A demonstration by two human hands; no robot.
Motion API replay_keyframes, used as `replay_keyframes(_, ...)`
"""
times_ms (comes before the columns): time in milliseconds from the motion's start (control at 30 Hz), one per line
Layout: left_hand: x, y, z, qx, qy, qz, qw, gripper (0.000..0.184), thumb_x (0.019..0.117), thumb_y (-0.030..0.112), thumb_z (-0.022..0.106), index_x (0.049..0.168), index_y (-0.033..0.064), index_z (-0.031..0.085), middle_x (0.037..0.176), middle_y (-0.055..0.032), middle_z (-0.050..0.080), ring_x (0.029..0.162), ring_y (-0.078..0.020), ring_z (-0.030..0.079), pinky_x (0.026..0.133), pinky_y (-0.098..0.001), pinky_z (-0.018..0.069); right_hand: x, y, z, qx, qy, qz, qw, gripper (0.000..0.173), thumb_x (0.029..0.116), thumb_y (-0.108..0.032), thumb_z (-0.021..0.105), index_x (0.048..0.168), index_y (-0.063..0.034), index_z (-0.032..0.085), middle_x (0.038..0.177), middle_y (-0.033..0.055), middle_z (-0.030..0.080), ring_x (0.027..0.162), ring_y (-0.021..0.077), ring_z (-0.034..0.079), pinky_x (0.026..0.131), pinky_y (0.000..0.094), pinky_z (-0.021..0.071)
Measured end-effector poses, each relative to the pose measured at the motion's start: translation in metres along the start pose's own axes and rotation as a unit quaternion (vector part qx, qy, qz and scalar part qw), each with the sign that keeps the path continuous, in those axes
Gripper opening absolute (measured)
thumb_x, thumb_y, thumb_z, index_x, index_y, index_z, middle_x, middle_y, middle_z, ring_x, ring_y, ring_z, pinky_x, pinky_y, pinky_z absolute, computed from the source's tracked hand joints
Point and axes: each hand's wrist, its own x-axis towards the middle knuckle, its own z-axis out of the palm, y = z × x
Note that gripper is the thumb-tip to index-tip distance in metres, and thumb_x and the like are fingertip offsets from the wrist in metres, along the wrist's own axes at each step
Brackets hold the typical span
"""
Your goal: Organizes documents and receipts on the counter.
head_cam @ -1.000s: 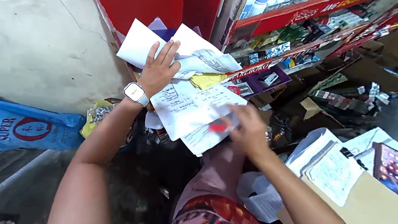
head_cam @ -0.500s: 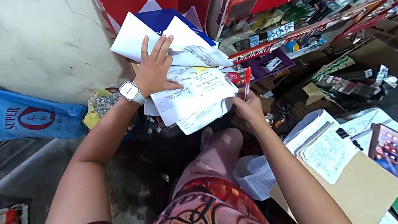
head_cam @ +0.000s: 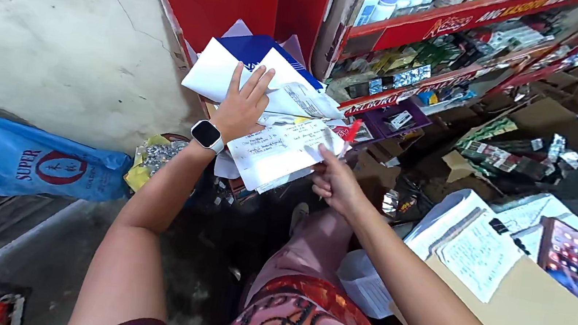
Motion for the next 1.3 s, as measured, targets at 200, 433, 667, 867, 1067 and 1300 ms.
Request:
replay_keyframes(200,0.004,-0.013,0.002,-0.012,-0.031,0.036,0.999,0.038,0.0805,0.024,0.086,0.101,-0.0031,0.068,0.158,-0.0256,0.041,0.150,-0.0449,0.033,0.115,-0.0762,0.0171,0.006,-0.011,0.042,0.021,0.060,-0.006,0.998,0.012,0.1100,-0.016,0.046,0.106,-0.0053,0.048,0.059,-0.0006,0.047,0.037,0.0026,0.033,0.035,0.0166,0.0311)
replay_keyframes(433,0.018,-0.028,0.000,-0.013,-0.002,0.016,1.000,0.020,0.0870,0.006,0.076,0.102,-0.0034,0.067,0.151,-0.0239,0.050,0.143,-0.0444,0.045,0.114,-0.0731,0.0267,-0.005,-0.042,0.044,0.085,0.031,-0.059,0.994,0.013,0.1085,-0.008,0.043,0.097,-0.0070,0.050,0.052,-0.0035,0.043,0.035,0.0008,0.033,0.035,0.0143,0.0311)
replay_keyframes(667,0.020,-0.041,-0.035,-0.232,0.043,-0.064,0.970,0.033,0.0857,0.031,0.081,0.099,0.0012,0.074,0.154,-0.0276,0.044,0.147,-0.0439,0.038,0.121,-0.0582,0.0295,0.002,-0.073,0.021,0.172,0.021,0.008,0.985,0.019,0.1061,-0.014,0.046,0.092,-0.0083,0.056,0.053,-0.0055,0.046,0.035,-0.0021,0.033,0.034,0.0117,0.0301)
replay_keyframes(867,-0.095,0.093,-0.017,-0.323,0.314,-0.524,0.723,0.043,0.0978,0.029,0.065,0.120,-0.0048,0.052,0.123,-0.0192,0.057,0.114,-0.0244,0.058,0.096,-0.0398,0.0506,0.006,-0.092,0.019,0.204,0.003,0.030,0.979,0.019,0.1067,-0.013,0.042,0.105,-0.0013,0.058,0.073,0.0037,0.064,0.037,-0.0015,0.036,0.035,0.0112,0.0311)
replay_keyframes(1067,-0.062,0.147,0.024,-0.522,0.154,-0.608,0.578,0.053,0.1045,0.031,0.058,0.140,-0.0059,0.045,0.116,-0.0227,0.068,0.105,-0.0261,0.070,0.096,-0.0459,0.0567,0.000,-0.107,0.024,0.173,-0.002,0.025,0.985,0.017,0.1071,-0.014,0.042,0.110,-0.0047,0.055,0.083,0.0043,0.067,0.038,-0.0016,0.035,0.035,0.0119,0.0296)
replay_keyframes(1300,-0.038,0.102,0.005,-0.438,0.218,-0.610,0.623,0.040,0.1072,0.021,0.051,0.135,-0.0078,0.055,0.124,-0.0271,0.065,0.116,-0.0346,0.065,0.101,-0.0525,0.0511,-0.089,-0.107,-0.008,0.074,0.027,0.008,0.997,0.023,0.1069,-0.013,0.044,0.087,-0.0114,0.054,0.049,-0.0056,0.044,0.034,-0.0030,0.034,0.033,0.0107,0.0284)
